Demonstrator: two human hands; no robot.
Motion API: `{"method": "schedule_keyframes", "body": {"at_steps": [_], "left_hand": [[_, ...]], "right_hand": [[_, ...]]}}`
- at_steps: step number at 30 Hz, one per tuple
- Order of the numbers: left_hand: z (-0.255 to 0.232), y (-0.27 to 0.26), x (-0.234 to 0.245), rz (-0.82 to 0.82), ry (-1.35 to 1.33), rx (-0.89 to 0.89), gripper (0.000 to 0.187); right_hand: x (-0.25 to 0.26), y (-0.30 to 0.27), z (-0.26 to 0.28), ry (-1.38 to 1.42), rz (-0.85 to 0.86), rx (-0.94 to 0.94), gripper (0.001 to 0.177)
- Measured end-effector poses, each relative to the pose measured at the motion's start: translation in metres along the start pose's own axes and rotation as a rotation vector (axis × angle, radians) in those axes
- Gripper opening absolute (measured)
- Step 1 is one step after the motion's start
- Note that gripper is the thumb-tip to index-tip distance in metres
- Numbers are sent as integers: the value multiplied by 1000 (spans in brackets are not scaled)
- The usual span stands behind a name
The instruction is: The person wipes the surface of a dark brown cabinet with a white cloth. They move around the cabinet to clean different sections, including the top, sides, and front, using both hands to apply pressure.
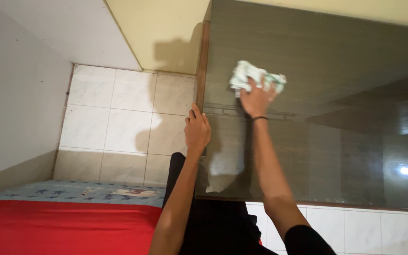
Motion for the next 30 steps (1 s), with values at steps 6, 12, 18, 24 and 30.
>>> {"method": "schedule_keyframes", "body": {"at_steps": [6, 12, 18, 24, 30], "left_hand": [[17, 1, -21, 6, 20, -17, 50], [23, 1, -23, 73, -9, 22, 52], [7, 3, -4, 64, -48, 38, 58], [1, 5, 0, 74, -25, 37, 56], [-1, 6, 1, 41, -18, 10, 57]], "right_hand": [[-4, -47, 142, 351, -2, 461, 43], [6, -83, 89, 501, -12, 293, 24], [37, -56, -52, 206, -326, 175, 29], [45, 15, -59, -13, -147, 26, 53], [-4, 81, 14, 21, 72, 109, 60]]}}
Point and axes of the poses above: each hand's wrist, its own y-axis towards the middle knuckle, its own x-axis out of the back of the hand, z = x × y, the point moved 5 cm from there along y, towards the middle knuckle, and after that the axes turned 5 degrees about -z, right-handed, at the moved point
